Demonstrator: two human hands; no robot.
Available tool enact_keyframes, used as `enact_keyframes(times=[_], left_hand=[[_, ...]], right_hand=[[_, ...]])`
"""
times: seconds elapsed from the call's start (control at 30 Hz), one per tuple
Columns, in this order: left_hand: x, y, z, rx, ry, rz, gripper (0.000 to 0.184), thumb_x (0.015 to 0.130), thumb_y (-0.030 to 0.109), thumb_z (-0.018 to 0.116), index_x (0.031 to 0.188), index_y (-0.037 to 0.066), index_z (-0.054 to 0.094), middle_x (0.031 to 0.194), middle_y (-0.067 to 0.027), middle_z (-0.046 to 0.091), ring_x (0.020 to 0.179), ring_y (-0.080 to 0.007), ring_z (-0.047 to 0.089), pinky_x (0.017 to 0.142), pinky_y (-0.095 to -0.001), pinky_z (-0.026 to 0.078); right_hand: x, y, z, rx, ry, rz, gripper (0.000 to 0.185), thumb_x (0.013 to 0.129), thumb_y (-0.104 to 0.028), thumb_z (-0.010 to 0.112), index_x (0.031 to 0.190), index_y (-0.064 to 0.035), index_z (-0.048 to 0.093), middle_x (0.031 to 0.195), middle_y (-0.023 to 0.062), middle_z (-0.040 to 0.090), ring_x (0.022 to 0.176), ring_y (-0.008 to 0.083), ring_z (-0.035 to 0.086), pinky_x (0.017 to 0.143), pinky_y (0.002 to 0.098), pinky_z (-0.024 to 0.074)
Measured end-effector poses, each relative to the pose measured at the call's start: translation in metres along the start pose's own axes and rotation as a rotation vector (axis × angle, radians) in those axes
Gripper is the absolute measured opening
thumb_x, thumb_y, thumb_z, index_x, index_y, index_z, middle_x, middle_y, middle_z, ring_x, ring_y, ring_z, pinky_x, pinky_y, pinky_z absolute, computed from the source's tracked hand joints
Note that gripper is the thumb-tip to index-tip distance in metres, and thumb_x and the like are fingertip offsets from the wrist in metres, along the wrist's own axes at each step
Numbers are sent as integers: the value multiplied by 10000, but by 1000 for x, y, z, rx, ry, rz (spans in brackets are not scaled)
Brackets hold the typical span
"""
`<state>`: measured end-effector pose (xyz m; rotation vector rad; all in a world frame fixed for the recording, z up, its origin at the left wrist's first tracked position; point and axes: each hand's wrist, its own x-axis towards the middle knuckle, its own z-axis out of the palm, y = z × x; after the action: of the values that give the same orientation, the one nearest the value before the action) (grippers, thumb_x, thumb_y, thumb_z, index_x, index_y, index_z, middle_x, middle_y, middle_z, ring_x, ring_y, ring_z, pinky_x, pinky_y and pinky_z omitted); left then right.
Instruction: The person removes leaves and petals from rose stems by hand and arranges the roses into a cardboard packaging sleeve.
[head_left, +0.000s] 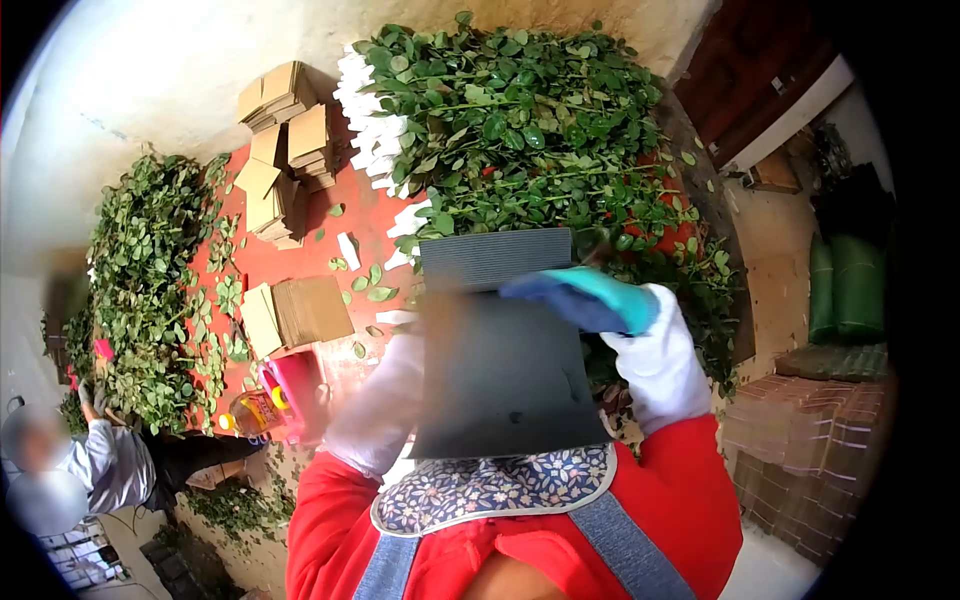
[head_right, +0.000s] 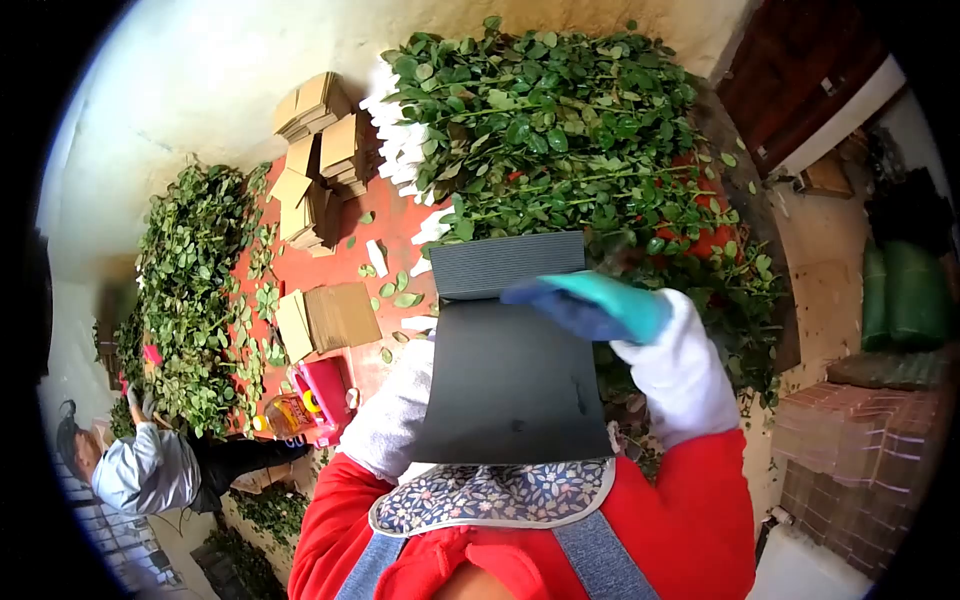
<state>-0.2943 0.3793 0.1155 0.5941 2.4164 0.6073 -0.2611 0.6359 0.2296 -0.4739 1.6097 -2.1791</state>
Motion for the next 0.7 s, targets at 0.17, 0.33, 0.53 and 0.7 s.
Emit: enact_keyframes(times=[0.17, 0.33, 0.53, 0.7], left_hand=[[-18, -5, 0, -15, 74, 4, 776, 743, 362, 743, 1368, 90, 373, 1247, -219, 484, 1075, -376, 535, 900, -426, 466], [-89, -27, 1, -106, 313, -15, 741, 748, 344, 753, 1341, 77, 398, 1245, -219, 486, 1112, -376, 517, 922, -431, 455], [-109, -118, -32, 209, 645, -653, 699, 753, 322, 764, 1308, 62, 428, 1243, -219, 489, 1156, -376, 496, 948, -437, 442], [-86, -165, -62, 227, 607, -926, 772, 736, 393, 759, 1340, 68, 404, 1188, -177, 529, 1100, -337, 543, 895, -428, 470]], right_hand=[[44, 67, -2, -1073, -344, 38, 294, 897, -171, 591, 1159, -37, 603, 1170, 134, 628, 992, 291, 637, 858, 335, 499], [9, 153, 11, -1602, -236, -263, 439, 739, -378, 630, 1048, -67, 616, 1116, 184, 589, 959, 308, 594, 677, 428, 524], [13, 118, 35, -1638, -310, -26, 502, 825, -386, 576, 1149, -3, 552, 1230, 228, 522, 1050, 365, 521, 809, 467, 457], [14, 121, 37, -1674, -338, 34, 516, 829, -405, 572, 1169, -18, 549, 1253, 229, 512, 1048, 374, 522, 809, 473, 456]])
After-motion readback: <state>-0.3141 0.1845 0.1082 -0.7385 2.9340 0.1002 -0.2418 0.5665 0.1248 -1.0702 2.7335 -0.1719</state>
